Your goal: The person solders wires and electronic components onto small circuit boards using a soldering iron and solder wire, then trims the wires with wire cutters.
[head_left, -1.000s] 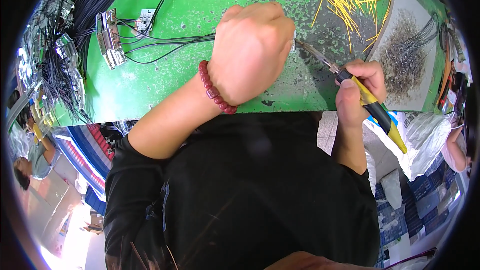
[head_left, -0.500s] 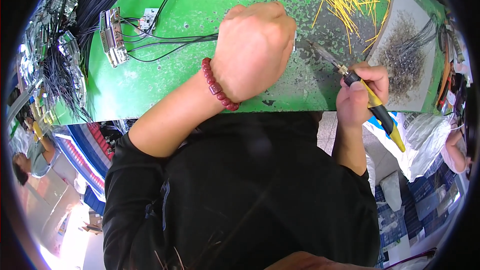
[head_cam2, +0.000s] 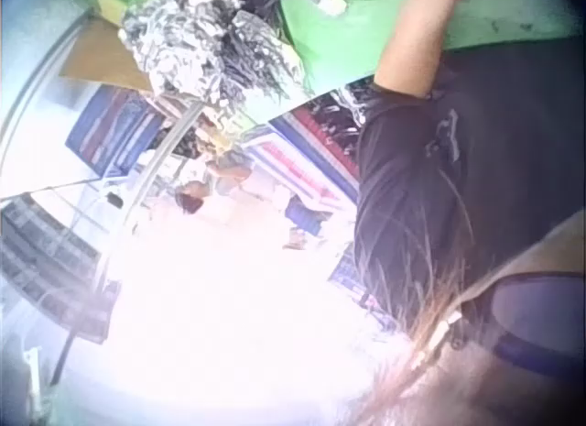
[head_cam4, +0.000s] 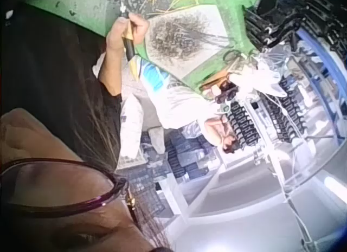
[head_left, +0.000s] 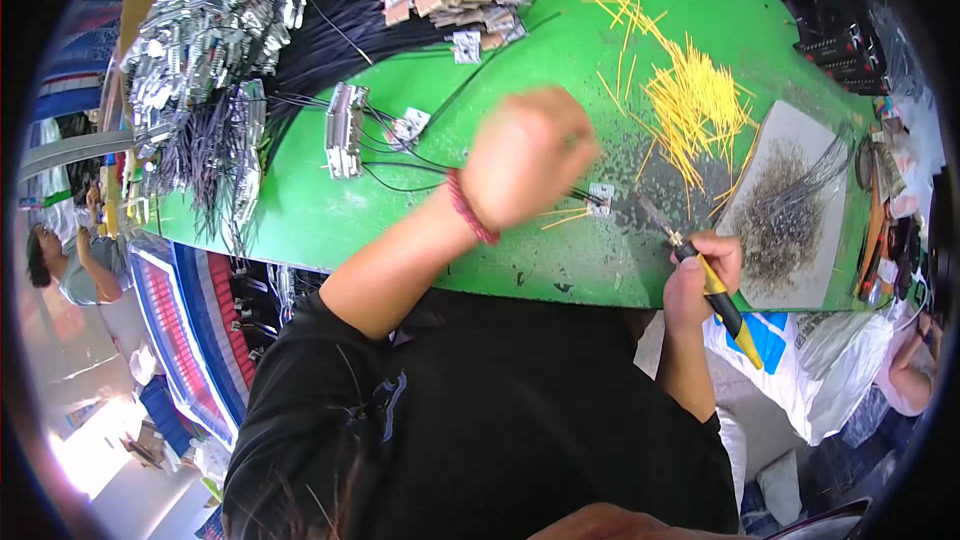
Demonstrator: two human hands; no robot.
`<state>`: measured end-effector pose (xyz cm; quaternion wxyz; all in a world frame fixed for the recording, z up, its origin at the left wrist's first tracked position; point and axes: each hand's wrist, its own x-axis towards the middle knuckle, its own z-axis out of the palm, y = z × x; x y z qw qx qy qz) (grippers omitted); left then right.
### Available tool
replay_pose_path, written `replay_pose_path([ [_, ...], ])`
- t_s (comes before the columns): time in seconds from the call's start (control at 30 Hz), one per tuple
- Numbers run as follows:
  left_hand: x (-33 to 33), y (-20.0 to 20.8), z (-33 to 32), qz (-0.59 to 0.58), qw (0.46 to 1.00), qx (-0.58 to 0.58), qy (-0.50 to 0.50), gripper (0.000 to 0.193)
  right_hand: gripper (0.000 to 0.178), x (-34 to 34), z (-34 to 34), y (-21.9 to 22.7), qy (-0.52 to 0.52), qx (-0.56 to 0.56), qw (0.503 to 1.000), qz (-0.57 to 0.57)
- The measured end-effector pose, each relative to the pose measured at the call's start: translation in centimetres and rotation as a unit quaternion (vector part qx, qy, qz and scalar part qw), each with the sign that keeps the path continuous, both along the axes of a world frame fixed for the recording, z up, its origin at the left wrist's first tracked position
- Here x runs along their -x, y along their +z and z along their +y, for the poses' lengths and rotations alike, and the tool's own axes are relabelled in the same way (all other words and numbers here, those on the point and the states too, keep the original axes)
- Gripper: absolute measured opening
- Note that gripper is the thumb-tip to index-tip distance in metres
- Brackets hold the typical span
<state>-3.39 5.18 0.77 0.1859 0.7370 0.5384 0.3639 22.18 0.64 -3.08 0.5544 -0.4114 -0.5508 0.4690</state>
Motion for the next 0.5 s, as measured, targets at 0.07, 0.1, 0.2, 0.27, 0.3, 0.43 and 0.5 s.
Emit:
replay_pose_path([
  [0.07,2.9,0.5,1.8,0.099,0.981,-0.054,0.156,0.018,0.025,-0.1,-0.3,0.1,-0.003,0.006,1.0,-0.012],
  [0.1,4.1,1.2,2.6,0.174,0.968,-0.011,0.181,0.022,0.025,-0.1,-0.2,0.1,0.003,0.003,1.0,-0.008],
  [0.2,4.8,1.5,4.1,0.346,0.91,0.103,0.205,0.032,0.023,0.0,-0.1,0.0,0.009,0.004,1.0,0.001],
  [0.27,4.8,1.0,4.5,0.346,0.908,0.108,0.21,0.024,0.022,0.3,0.0,0.1,-0.005,0.006,1.0,-0.008],
  [0.3,5.1,0.3,4.8,0.348,0.904,0.098,0.229,0.021,0.021,0.5,0.0,0.2,-0.017,0.013,1.0,-0.018],
  [0.43,5.7,-0.1,4.5,0.31,0.92,0.076,0.226,0.014,0.02,0.3,0.0,-0.1,-0.01,-0.004,0.999,-0.035],
  [0.5,5.5,0.9,3.3,0.237,0.946,0.097,0.199,0.014,0.023,0.4,-0.2,0.1,-0.015,0.012,1.0,-0.02],
])
